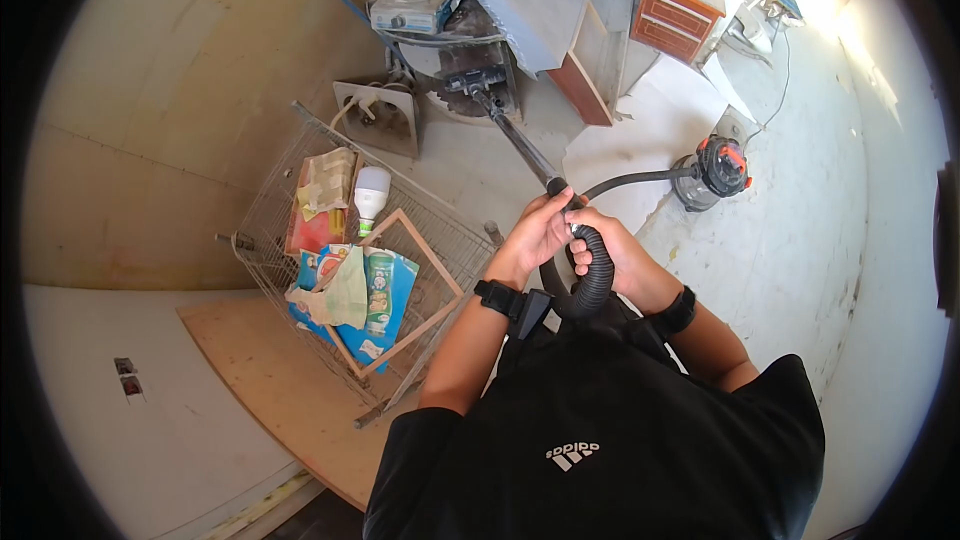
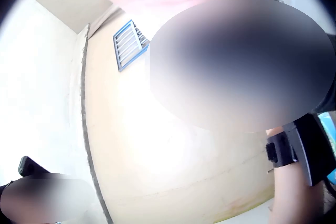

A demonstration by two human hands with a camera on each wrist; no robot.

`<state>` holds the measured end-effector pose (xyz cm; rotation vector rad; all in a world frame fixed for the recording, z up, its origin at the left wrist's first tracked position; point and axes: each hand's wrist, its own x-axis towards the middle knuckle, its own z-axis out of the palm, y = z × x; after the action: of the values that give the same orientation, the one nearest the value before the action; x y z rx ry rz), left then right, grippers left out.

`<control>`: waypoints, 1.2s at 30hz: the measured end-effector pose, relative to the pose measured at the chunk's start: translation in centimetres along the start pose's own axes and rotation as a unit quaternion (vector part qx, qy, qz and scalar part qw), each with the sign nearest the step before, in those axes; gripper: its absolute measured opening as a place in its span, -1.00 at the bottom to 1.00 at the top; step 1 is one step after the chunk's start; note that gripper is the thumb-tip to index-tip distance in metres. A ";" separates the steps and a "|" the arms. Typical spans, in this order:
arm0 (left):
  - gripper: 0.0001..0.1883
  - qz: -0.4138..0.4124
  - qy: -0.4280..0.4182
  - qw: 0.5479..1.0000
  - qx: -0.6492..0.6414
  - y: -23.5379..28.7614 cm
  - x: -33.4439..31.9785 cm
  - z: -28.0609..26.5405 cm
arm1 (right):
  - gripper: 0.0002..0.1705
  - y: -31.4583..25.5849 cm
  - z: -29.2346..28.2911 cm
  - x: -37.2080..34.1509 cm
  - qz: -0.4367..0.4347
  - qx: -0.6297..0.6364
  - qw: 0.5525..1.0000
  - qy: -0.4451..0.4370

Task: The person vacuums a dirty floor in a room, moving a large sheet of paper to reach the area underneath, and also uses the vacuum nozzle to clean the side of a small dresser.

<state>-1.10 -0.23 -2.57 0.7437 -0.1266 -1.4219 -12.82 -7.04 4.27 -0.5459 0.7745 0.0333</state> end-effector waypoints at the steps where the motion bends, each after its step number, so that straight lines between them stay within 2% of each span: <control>1: -0.75 -0.022 -0.064 0.997 -0.026 0.7 0.3 -0.8 | -0.81 -0.1 0.0 0.6 -0.023 0.001 1.000 0.007; 2: -0.75 -0.011 -0.043 0.999 -0.019 0.8 0.5 -1.0 | -0.81 -0.2 -0.2 1.2 -0.029 0.010 0.999 -0.009; 4: -0.74 -0.038 -0.075 0.996 -0.014 1.9 1.3 -1.7 | -0.80 -0.6 -0.2 2.8 -0.028 0.021 0.999 -0.014; 5: -0.72 -0.020 -0.026 0.999 -0.017 2.0 1.7 -1.4 | -0.80 -0.9 -0.4 3.8 -0.034 0.014 0.999 -0.037; 6: -0.71 -0.018 -0.022 0.999 -0.015 2.1 2.2 -2.1 | -0.79 -1.2 0.1 3.8 -0.039 -0.010 0.999 -0.032; 8: -0.72 -0.026 -0.111 0.993 -0.015 2.4 2.2 -3.3 | -0.78 -1.5 0.3 3.5 -0.032 -0.058 0.997 -0.047; 9: -0.72 -0.029 -0.111 0.993 -0.014 2.2 1.8 -2.9 | -0.78 -1.4 0.2 3.2 -0.033 -0.055 0.997 -0.047; 11: -0.75 -0.007 -0.061 0.998 0.004 1.7 1.5 -1.7 | -0.75 -1.5 -0.3 2.4 -0.039 -0.189 0.981 0.011; 14: -0.76 0.027 -0.059 0.997 -0.042 0.4 2.8 -1.4 | -0.69 -2.7 -1.1 1.7 -0.067 -0.290 0.954 0.040; 18: -0.74 0.034 -0.089 0.994 -0.055 0.9 4.8 -1.1 | -0.67 -4.5 -2.6 2.8 -0.061 -0.306 0.949 0.035; 22: -0.71 0.018 -0.103 0.994 -0.010 1.5 6.9 -1.4 | -0.66 -6.4 -3.1 3.1 -0.046 -0.248 0.967 0.032; 25: -0.66 0.013 -0.061 0.998 -0.014 0.5 8.4 -1.5 | -0.70 -7.1 -4.5 4.3 -0.006 -0.213 0.977 0.020; 26: -0.68 0.007 -0.071 0.997 -0.013 0.4 8.8 -2.1 | -0.71 -7.3 -4.7 4.6 0.003 -0.214 0.977 0.021; 32: -0.71 0.076 -0.037 0.995 -0.052 2.8 10.7 -2.0 | -0.73 -10.5 -3.1 7.7 0.019 -0.218 0.976 -0.005; 34: -0.68 0.068 -0.010 0.997 -0.023 3.7 11.8 -3.8 | -0.75 -11.6 -2.2 9.3 0.030 -0.265 0.964 0.001; 35: -0.65 0.056 0.052 0.996 0.036 4.0 13.0 -4.8 | -0.75 -12.4 -2.1 10.5 0.032 -0.262 0.965 0.005; 36: -0.65 0.068 0.057 0.996 0.020 4.1 12.4 -5.0 | -0.76 -12.6 -1.9 11.8 0.037 -0.254 0.966 0.009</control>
<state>7.11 -9.79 -8.54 0.8323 -0.1154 -1.2486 -2.69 -20.80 0.97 -1.0047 0.8054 0.3031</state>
